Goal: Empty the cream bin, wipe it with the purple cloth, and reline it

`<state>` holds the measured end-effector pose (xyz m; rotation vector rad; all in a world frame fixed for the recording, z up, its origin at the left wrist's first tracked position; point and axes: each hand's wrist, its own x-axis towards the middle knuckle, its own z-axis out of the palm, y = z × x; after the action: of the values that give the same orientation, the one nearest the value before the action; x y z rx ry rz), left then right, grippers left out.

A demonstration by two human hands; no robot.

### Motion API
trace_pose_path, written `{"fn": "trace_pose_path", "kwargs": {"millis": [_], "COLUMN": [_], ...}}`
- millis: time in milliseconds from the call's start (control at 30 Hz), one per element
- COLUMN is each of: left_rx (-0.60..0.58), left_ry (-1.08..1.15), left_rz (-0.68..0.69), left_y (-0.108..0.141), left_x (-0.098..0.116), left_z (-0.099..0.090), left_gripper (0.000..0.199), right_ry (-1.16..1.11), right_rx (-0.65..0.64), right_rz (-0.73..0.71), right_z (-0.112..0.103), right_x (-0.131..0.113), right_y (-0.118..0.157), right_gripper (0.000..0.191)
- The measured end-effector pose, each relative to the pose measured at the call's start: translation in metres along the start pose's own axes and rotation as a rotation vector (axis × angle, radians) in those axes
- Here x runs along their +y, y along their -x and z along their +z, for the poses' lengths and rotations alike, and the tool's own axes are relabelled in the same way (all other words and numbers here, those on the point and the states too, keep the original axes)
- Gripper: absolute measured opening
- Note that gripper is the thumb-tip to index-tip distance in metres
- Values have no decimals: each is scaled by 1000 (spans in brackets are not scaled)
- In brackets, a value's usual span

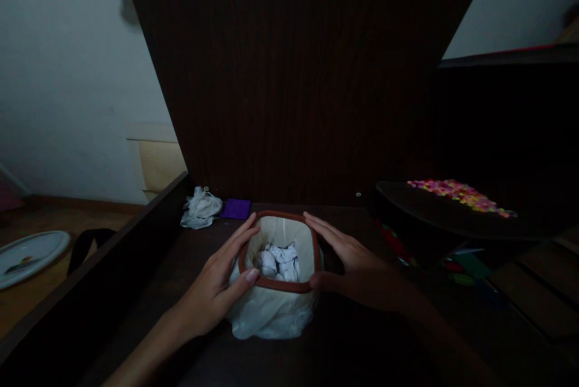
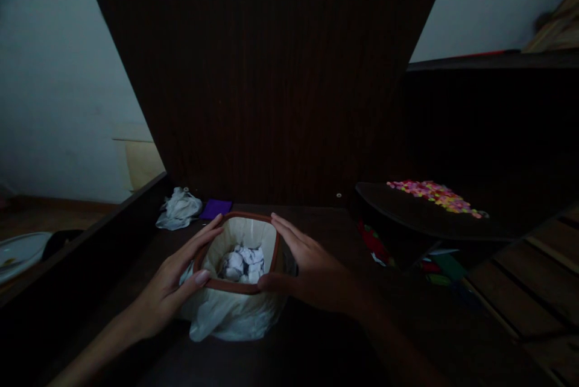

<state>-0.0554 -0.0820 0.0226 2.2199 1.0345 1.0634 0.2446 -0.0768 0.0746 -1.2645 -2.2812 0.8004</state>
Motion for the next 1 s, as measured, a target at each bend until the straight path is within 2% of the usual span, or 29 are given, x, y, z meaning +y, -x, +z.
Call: {"fn": "trace_pose_path", "kwargs": {"millis": [133,367,767,900,1000], "left_rx": [14,35,60,55,66], "left_ry": [18,-2,-13,89,155], "left_rz": [15,28,34,-40,-94], "left_y": [1,6,7,1,-9], "left_x": [-4,-7,-9,-16,-24], "left_z": [4,12,18,17,13], "left_gripper": [57,57,53,60,65], "right_ry": [-5,-42,-153,-167,-71], "right_rx": [25,66,121,231,347], "right_rz": [29,-33,-45,-87,-124], "right_z": [8,17,29,41,47], "right_x": [2,13,17,24,26], "right_y": [1,3,2,0,-1], "right_gripper": [108,108,111,107,104]}}
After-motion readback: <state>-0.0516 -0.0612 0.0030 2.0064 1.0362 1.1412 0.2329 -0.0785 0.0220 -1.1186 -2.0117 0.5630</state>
